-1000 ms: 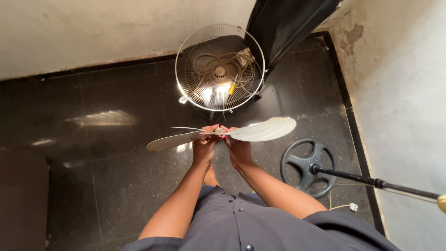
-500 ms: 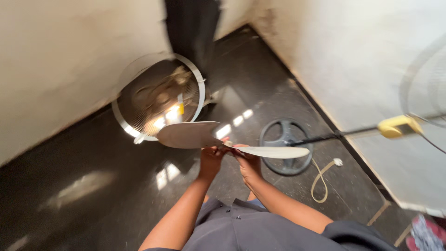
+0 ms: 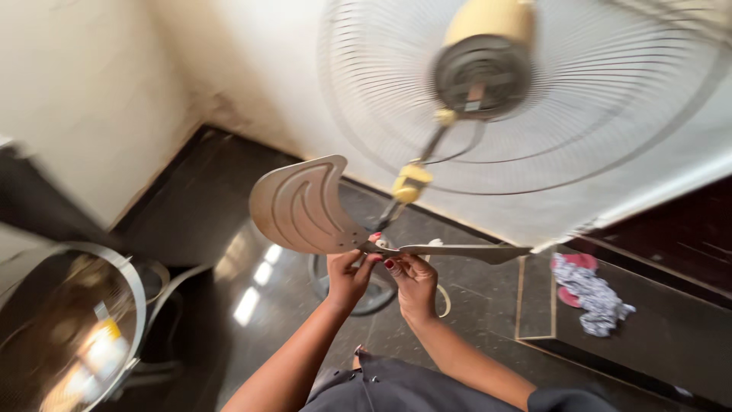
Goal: The person attaches a three-blade fan rotor to a standing fan's motor shaft and secures it with a screwdriver. They then adjust the fan's neck and tilt the head to set the direction.
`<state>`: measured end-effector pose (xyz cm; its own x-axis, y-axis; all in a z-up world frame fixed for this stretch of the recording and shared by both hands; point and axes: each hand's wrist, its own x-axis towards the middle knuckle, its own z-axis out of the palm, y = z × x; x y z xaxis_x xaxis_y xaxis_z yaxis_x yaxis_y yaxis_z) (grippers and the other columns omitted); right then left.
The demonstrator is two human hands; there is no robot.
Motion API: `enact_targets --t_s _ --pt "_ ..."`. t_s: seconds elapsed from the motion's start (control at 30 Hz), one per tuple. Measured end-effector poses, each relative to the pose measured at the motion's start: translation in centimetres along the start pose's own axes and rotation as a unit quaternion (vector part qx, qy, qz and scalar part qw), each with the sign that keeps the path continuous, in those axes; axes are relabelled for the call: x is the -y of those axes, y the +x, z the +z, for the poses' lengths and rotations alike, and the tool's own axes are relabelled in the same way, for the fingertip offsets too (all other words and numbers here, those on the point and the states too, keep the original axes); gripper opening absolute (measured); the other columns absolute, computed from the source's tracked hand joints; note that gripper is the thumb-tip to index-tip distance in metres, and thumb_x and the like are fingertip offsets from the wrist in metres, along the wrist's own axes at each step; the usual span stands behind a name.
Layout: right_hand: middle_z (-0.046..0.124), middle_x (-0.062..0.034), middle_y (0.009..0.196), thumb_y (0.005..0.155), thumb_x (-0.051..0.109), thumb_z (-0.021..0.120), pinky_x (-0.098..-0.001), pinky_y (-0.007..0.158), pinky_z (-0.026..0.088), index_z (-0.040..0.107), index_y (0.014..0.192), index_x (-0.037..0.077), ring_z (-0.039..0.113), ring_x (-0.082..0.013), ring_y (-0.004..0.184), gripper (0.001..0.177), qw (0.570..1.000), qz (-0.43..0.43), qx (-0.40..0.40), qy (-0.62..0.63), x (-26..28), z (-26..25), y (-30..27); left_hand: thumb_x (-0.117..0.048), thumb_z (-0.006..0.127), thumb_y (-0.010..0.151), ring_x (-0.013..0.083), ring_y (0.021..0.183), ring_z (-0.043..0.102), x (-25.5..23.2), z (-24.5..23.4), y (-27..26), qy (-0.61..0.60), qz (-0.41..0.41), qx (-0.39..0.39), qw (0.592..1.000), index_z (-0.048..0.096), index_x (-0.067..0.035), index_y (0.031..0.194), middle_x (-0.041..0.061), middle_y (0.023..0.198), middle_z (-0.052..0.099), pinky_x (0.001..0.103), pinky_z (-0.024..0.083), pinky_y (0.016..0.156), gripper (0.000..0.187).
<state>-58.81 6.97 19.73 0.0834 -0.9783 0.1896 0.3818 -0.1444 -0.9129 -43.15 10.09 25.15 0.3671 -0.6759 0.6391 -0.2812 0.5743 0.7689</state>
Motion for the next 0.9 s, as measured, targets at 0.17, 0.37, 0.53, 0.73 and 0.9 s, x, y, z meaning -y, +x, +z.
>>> enact_targets --t_s 0.17,0.37,0.53,0.73,0.9 --pt "0.069 -0.0070 0.106 0.088 0.000 0.079 -0.0316 0.093 0.053 0.073 0.104 0.000 0.064 -0.0156 0.102 0.017 0.985 -0.159 0.034 -0.061 5.7 -3.3 6.2 -0.004 0.077 0.088 0.0214 0.082 0.073 0.5 8.2 3.7 -0.105 -0.041 0.013 0.994 0.076 0.002 0.104 0.012 0.103 0.080 0.031 0.054 0.079 0.017" --pt "0.071 -0.0088 0.106 0.091 0.002 0.077 -0.0323 0.094 0.055 0.073 0.104 0.000 0.068 -0.0166 0.102 0.014 0.975 -0.212 0.068 0.000 9.4 -2.5 13.4 -0.003 0.076 0.088 0.0185 0.089 0.075 1.4 11.7 10.6 -0.115 0.024 0.016 0.993 0.075 0.002 0.111 0.012 0.104 0.080 0.031 0.056 0.083 0.024" --pt "0.073 -0.0101 0.105 0.092 0.002 0.077 -0.0318 0.090 0.057 0.073 0.105 -0.001 0.070 -0.0163 0.097 0.014 0.966 -0.253 0.050 -0.001 10.2 -1.2 16.5 -0.003 0.079 0.087 0.0189 0.089 0.075 1.1 12.1 15.0 -0.126 0.041 0.043 0.990 0.075 0.002 0.110 0.013 0.103 0.080 0.030 0.056 0.085 0.024" --pt "0.077 -0.0093 0.097 0.088 0.005 0.079 -0.0308 0.081 0.060 0.076 0.102 0.003 0.073 -0.0152 0.087 0.014 0.964 -0.256 -0.012 -0.071 9.7 -0.9 19.6 -0.004 0.077 0.088 0.0157 0.084 0.076 0.4 12.3 17.9 -0.101 0.048 0.041 0.993 0.077 0.000 0.110 0.011 0.099 0.080 0.028 0.055 0.081 0.022" --pt "0.078 -0.0079 0.094 0.091 0.005 0.079 -0.0309 0.081 0.061 0.076 0.101 0.004 0.073 -0.0147 0.086 0.011 0.968 -0.246 -0.016 -0.045 9.9 -1.3 21.0 -0.010 0.085 0.082 0.0159 0.054 0.056 0.2 13.0 19.3 -0.026 -0.015 0.052 0.998 0.081 -0.002 0.107 0.011 0.066 0.069 0.029 0.045 0.058 0.027"
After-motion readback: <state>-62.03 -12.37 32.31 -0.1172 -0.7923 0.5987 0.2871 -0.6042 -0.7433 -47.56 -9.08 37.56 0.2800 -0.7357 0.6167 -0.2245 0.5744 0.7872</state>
